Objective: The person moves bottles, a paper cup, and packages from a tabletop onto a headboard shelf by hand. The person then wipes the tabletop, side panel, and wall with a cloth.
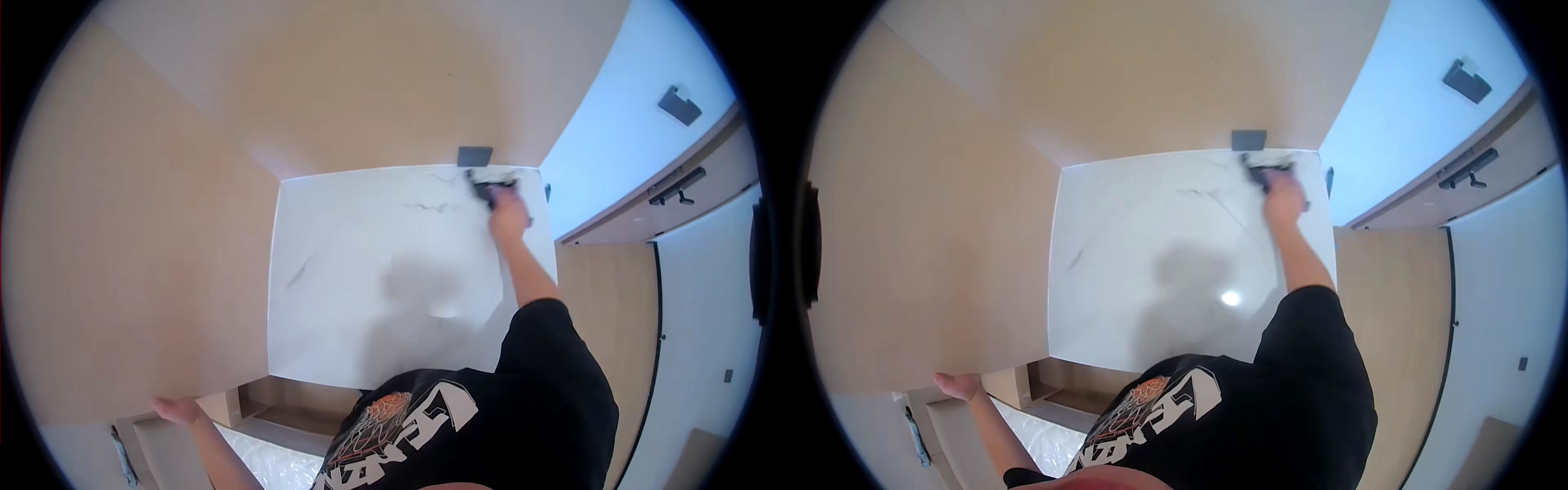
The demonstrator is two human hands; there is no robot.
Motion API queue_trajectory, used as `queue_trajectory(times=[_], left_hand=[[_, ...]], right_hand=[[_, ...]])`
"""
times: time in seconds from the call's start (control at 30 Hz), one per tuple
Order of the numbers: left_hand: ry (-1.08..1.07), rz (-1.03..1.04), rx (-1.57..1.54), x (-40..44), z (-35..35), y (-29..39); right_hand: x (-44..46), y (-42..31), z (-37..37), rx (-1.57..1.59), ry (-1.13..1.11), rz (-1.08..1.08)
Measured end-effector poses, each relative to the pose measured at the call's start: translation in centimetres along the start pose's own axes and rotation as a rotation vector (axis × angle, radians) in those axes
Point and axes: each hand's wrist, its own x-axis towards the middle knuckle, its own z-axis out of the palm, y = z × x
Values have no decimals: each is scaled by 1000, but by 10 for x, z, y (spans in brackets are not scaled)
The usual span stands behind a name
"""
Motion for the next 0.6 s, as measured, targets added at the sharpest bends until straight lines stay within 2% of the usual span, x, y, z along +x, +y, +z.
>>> queue_trajectory(times=[0.03,0.07,0.1,0.13,0.17,0.2,0.23,0.3,0.33,0.4,0.43,0.47,0.57,0.6], left_hand=[[-15,122,257,-1,0,3],[-41,248,514,-3,2,9],[-29,241,509,-1,6,14],[-29,235,506,1,12,23],[-49,146,335,1,6,15],[-53,56,164,2,0,8],[-58,-128,-175,16,-15,-25],[-44,-105,-144,17,-13,-35],[-45,112,226,13,-7,-7],[-36,323,592,9,-2,6],[-31,312,593,14,-7,-5],[-27,303,598,20,-14,-12],[-81,367,850,30,-23,-12],[-65,364,813,28,-22,-12]], right_hand=[[-24,-37,-23,-9,-73,-151],[-56,-60,-37,33,-243,-156],[-94,-87,-56,120,-259,-175],[-146,-91,-65,146,-332,-294],[-177,-96,-90,310,-611,-339],[-206,-89,-107,288,-685,-371],[-234,-83,-123,266,-759,-403],[-238,-66,-141,213,-804,-424],[-233,-59,-147,193,-827,-443],[-172,-64,-171,125,-850,-416],[-137,-48,-161,150,-847,-344],[-121,-22,-144,188,-499,-380],[-41,23,-103,-5,-471,-228],[-25,38,-93,-66,-465,-226]])
